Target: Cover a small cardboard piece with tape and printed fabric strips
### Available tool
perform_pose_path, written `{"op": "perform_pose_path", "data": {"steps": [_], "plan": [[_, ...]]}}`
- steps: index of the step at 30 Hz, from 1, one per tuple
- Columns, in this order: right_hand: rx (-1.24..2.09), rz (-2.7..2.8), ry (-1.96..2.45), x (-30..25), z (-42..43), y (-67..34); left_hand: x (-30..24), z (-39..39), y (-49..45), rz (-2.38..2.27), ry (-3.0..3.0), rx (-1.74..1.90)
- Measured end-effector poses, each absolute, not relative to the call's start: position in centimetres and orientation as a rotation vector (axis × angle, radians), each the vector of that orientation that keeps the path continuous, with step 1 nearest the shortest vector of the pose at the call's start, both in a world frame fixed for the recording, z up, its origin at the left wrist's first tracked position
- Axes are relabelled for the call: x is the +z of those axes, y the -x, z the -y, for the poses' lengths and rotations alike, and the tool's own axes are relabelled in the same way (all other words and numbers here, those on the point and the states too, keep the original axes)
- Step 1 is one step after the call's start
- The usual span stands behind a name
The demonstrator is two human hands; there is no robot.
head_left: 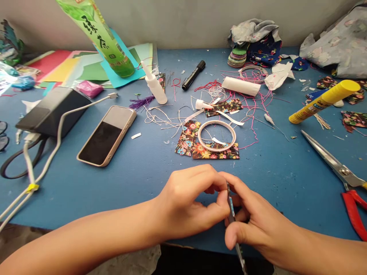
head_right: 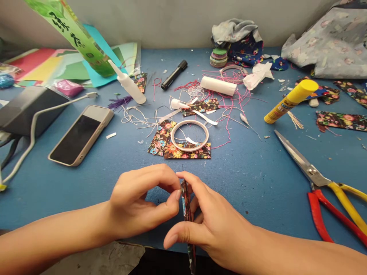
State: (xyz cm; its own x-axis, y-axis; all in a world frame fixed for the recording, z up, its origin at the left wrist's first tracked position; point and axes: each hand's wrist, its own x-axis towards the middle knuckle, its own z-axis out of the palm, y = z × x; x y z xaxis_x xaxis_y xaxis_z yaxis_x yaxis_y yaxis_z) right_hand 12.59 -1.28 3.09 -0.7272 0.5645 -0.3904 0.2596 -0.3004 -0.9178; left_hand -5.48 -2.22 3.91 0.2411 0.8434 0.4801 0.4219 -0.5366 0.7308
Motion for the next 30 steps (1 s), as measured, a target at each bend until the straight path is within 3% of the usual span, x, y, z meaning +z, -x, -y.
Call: {"op": "perform_pose_path", "data": {"steps": [17,25,30], "plan": [[2.162,1.693,1.076,3.6,1.3,-13.3,4.1,1.8,5.9,-1.250,-1.998,1.249],[2.217,1.241,1.163,4.2,0.6,-13.0,3.7,-1.6,9.2,-1.627,-1.743,1.232],[2.064,1.474,1.226,4.5,0.5,-13.1,4.0,-0.5,8.2,-1.363,-1.889,1.135]]}}
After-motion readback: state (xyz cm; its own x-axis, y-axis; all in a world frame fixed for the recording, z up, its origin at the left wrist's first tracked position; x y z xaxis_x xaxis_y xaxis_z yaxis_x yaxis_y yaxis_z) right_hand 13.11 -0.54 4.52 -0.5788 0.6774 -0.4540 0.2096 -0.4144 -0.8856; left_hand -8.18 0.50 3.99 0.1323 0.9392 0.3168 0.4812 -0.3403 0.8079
